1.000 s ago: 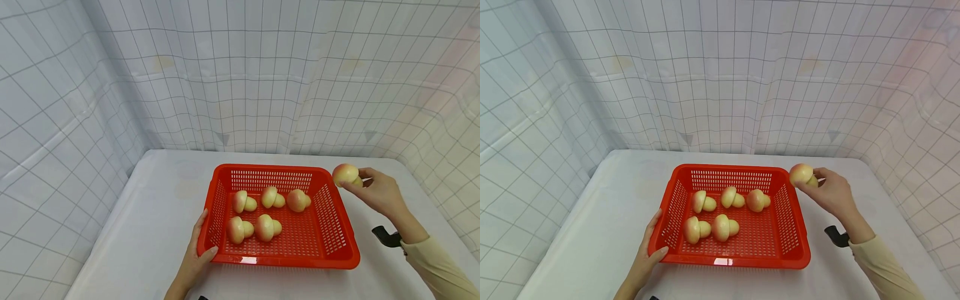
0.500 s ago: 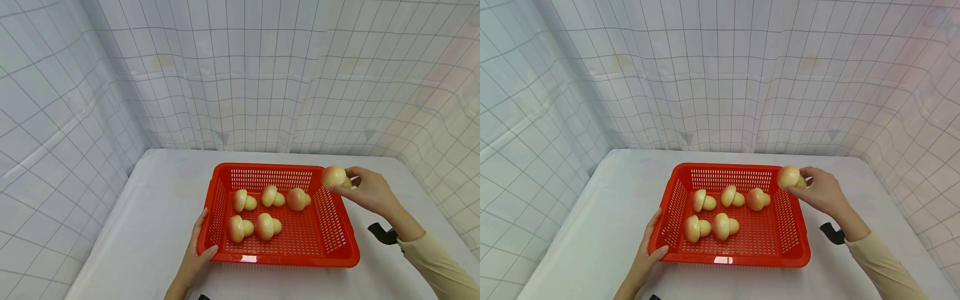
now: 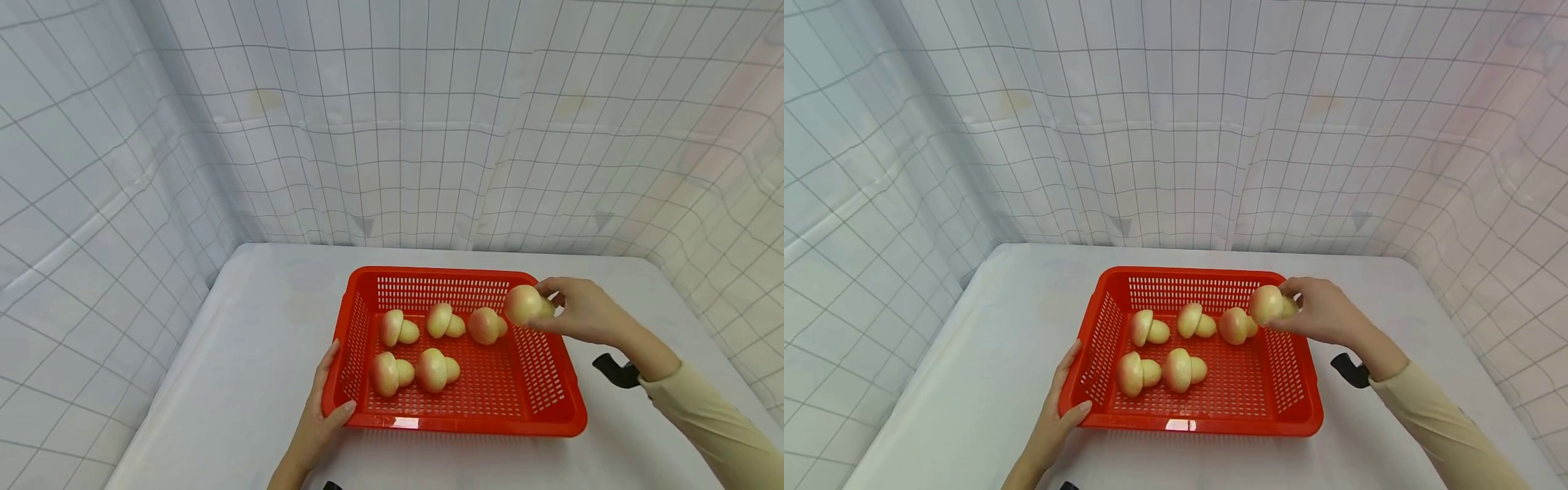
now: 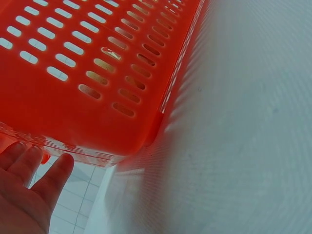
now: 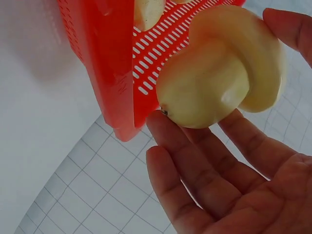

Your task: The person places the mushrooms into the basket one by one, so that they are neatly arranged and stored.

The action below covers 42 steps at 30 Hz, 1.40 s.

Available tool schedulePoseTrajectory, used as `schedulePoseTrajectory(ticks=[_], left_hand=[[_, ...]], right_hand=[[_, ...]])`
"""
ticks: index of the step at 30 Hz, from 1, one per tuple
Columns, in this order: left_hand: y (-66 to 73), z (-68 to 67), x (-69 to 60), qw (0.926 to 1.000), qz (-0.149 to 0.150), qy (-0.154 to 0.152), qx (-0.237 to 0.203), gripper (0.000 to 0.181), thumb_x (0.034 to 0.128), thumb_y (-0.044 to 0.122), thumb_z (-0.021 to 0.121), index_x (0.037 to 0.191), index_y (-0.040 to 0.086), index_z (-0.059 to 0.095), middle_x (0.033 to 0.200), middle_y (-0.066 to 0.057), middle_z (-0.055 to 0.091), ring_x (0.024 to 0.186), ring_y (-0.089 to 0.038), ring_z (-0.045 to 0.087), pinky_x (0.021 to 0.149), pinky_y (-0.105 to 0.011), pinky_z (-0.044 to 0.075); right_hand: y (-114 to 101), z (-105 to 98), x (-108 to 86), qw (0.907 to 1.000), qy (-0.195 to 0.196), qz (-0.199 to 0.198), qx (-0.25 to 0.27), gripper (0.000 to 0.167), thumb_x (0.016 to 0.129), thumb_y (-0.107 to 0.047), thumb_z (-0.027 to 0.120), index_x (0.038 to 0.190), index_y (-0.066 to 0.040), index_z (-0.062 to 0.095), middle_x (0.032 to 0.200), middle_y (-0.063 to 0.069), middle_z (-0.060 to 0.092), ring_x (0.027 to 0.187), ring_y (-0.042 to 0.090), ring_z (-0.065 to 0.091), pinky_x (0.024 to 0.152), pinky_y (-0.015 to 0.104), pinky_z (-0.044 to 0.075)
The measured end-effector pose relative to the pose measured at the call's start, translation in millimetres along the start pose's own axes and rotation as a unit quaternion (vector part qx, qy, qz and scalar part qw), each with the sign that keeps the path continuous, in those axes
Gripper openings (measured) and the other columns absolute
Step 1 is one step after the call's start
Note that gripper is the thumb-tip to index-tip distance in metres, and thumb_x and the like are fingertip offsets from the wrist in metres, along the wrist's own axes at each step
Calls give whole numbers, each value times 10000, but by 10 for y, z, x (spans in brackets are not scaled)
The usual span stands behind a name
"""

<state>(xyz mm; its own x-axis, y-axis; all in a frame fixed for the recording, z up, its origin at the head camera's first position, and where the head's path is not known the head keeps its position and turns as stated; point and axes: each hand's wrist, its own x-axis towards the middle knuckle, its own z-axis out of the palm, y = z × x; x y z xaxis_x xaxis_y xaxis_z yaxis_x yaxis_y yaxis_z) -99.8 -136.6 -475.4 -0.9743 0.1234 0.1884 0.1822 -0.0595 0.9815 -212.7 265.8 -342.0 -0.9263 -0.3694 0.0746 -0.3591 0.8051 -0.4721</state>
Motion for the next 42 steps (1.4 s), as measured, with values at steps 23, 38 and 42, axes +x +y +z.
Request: schedulePoseTrajectory(ticks=[23, 38, 42], left_hand=[[5, -3, 16, 10000, -27, -26, -10, 785, 862, 61, 566, 1516, 266, 182, 1531, -46, 173, 1261, -401, 323, 871, -384, 483], [-21, -1, 8, 9999, 86, 17, 75, 790, 854, 45, 564, 1515, 261, 191, 1531, -22, 190, 1258, -384, 344, 878, -363, 479], [-27, -5, 10, 9999, 123, -4, 80, 788, 855, 44, 562, 1515, 260, 190, 1532, -20, 189, 1257, -379, 346, 876, -362, 480]], right_hand=[[-182, 149, 209, 9776, -1860, -978, 69, 312, 681, -309, 834, 915, -193, 663, 822, -109, 600, 765, 151, 550, 653, 302, 467], [-275, 284, 331, 9582, -2679, -969, -280, 349, 639, -286, 865, 905, -177, 666, 791, -96, 574, 739, 141, 486, 636, 309, 416], [-315, 323, 341, 9543, -2887, -681, -372, 370, 632, -270, 875, 924, -187, 665, 815, -89, 572, 778, 156, 488, 667, 328, 430]])
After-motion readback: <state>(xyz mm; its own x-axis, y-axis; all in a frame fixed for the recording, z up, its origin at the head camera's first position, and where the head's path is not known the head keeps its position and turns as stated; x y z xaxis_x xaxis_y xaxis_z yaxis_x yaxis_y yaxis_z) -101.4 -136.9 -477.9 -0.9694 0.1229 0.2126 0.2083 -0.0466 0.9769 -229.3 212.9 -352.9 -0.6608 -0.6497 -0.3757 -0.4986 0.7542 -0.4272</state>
